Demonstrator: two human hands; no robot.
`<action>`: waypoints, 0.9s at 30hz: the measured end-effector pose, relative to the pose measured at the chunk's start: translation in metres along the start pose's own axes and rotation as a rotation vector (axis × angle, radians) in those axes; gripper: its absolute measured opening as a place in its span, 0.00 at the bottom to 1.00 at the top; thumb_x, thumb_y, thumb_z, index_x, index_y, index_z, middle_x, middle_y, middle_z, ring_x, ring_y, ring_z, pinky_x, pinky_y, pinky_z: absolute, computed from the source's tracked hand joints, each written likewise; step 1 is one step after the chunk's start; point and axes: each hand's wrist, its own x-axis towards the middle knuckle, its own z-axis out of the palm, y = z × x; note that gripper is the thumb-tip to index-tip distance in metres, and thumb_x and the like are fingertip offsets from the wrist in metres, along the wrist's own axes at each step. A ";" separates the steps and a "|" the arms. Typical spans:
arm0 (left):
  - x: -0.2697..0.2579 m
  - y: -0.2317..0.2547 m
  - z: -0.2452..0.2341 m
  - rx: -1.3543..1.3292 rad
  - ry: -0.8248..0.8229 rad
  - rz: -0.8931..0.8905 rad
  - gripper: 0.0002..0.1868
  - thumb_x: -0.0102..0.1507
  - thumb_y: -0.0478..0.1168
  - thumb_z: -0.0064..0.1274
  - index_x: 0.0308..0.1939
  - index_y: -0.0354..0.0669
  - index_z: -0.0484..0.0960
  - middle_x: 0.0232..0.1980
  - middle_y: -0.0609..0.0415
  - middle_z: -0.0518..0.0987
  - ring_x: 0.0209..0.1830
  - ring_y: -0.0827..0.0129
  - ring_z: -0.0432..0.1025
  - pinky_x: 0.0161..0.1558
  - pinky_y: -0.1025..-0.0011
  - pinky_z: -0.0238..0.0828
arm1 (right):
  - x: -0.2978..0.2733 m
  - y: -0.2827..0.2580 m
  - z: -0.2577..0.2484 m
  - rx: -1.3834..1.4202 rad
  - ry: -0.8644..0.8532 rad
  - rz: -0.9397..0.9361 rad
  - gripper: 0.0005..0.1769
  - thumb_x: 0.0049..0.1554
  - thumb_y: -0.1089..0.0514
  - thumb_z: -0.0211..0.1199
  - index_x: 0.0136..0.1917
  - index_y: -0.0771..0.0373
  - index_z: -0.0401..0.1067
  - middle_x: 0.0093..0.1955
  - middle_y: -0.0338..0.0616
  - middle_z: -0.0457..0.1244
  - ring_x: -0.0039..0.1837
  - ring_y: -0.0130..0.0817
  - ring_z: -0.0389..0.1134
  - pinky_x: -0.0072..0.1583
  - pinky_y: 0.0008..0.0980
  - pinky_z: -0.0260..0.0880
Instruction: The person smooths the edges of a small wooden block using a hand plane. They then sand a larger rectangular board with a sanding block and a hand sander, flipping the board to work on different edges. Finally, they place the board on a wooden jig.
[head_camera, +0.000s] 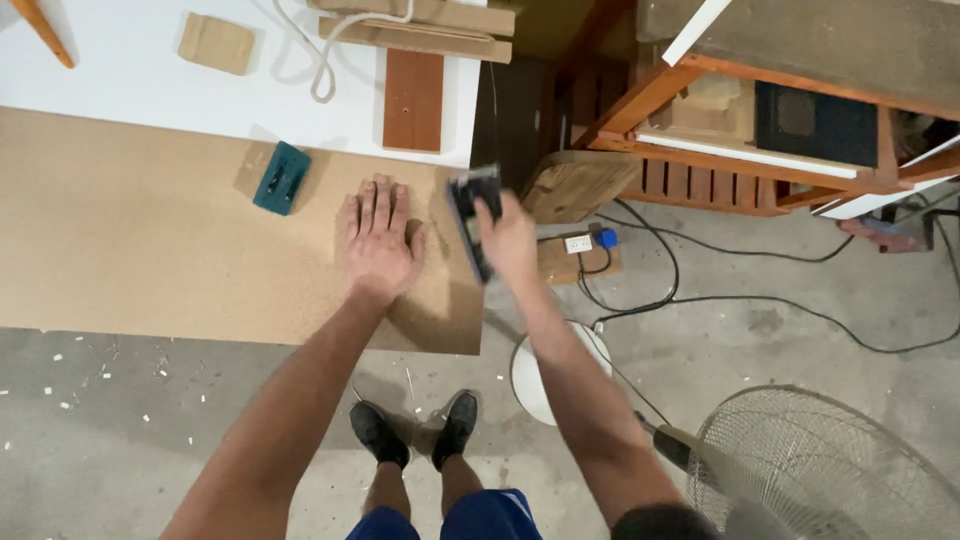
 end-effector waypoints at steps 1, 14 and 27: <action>0.000 -0.003 0.008 -0.008 0.062 0.017 0.38 0.69 0.59 0.46 0.79 0.45 0.62 0.83 0.43 0.55 0.84 0.51 0.46 0.81 0.49 0.30 | 0.036 0.009 0.008 0.005 -0.032 0.084 0.16 0.65 0.44 0.58 0.48 0.57 0.74 0.35 0.45 0.68 0.38 0.40 0.70 0.39 0.37 0.75; -0.001 -0.002 0.002 -0.027 0.076 0.013 0.36 0.70 0.59 0.43 0.78 0.47 0.64 0.83 0.45 0.56 0.84 0.53 0.47 0.82 0.49 0.30 | 0.011 -0.023 -0.025 0.420 0.034 0.490 0.22 0.63 0.43 0.60 0.32 0.55 0.67 0.21 0.36 0.59 0.24 0.31 0.66 0.29 0.29 0.67; -0.001 -0.004 0.009 0.001 0.122 0.046 0.37 0.68 0.57 0.46 0.78 0.44 0.64 0.82 0.41 0.57 0.83 0.49 0.49 0.81 0.47 0.32 | 0.015 -0.015 -0.016 0.853 0.149 0.570 0.12 0.63 0.53 0.62 0.39 0.58 0.68 0.23 0.37 0.53 0.19 0.27 0.53 0.22 0.29 0.59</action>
